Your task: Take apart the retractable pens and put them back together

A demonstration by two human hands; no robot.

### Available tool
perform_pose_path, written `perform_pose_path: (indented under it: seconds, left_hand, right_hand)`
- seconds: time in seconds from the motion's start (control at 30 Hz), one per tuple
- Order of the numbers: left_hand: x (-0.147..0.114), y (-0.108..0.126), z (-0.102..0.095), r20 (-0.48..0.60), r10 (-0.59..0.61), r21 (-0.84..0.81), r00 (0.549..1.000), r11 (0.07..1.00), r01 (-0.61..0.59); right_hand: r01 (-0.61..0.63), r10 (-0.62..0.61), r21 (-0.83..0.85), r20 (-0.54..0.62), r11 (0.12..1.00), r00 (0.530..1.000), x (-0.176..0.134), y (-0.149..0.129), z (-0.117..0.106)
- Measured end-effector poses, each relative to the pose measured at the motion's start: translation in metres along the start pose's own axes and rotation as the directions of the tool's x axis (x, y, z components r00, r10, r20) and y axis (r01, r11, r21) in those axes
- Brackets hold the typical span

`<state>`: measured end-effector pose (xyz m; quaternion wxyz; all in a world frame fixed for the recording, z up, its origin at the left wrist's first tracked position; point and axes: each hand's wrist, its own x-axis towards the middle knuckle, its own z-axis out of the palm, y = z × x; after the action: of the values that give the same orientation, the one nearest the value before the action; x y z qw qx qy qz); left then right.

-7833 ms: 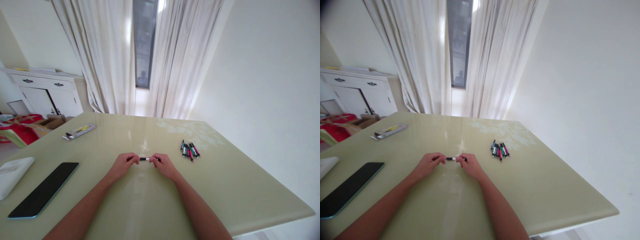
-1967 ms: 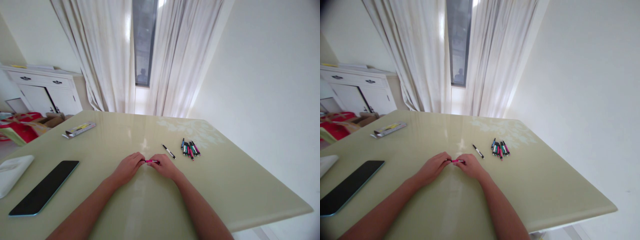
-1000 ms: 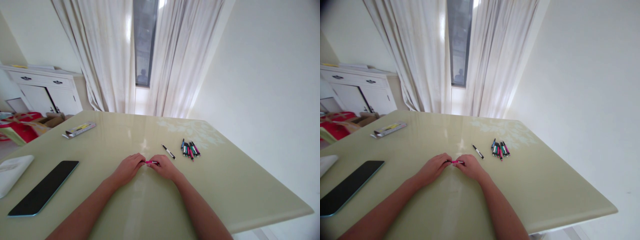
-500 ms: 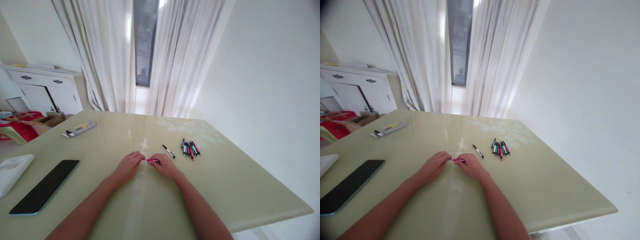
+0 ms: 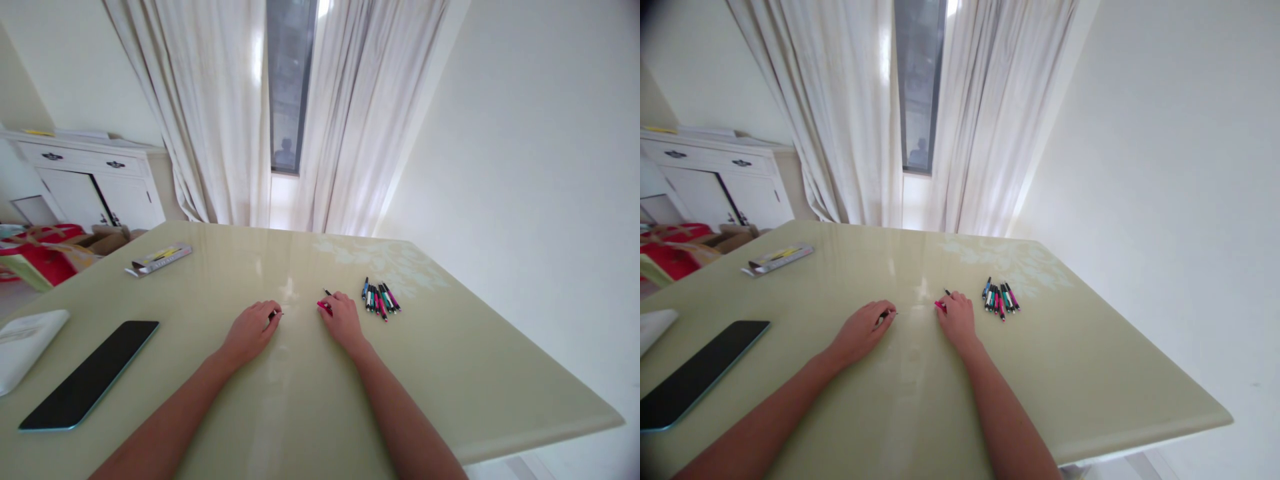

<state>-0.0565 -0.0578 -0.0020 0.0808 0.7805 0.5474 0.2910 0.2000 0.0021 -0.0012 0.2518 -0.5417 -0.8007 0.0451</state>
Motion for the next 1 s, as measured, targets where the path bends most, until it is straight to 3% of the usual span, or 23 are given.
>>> perform_pose_path:
  seconds: [0.13,0.23,0.37,0.83,1.0]
  left_hand:
    - [0.000,0.003,0.001,0.035,-0.023,-0.003,0.999,1.000,0.024]
    - [0.000,0.003,0.002,0.040,-0.035,-0.017,0.999,0.999,0.035]
    - [0.000,0.004,0.003,0.043,-0.026,-0.049,0.999,0.998,0.028]
    - [-0.002,0.008,0.004,0.099,0.039,-0.116,0.994,0.993,-0.028]
    - [-0.001,0.003,0.004,0.057,0.053,-0.105,0.997,0.993,-0.046]
  right_hand:
    - [0.013,-0.008,0.151,-0.031,0.988,0.999,-0.002,-0.010,0.000]
    - [0.121,-0.146,0.351,0.046,0.928,0.988,-0.005,-0.023,0.001]
    - [0.231,-0.301,0.396,0.126,0.889,0.945,-0.008,-0.034,0.003]
    - [0.207,-0.283,0.504,0.080,0.839,0.956,-0.009,-0.035,0.004]
    - [0.159,-0.180,0.503,-0.007,0.850,0.984,-0.004,-0.024,-0.002]
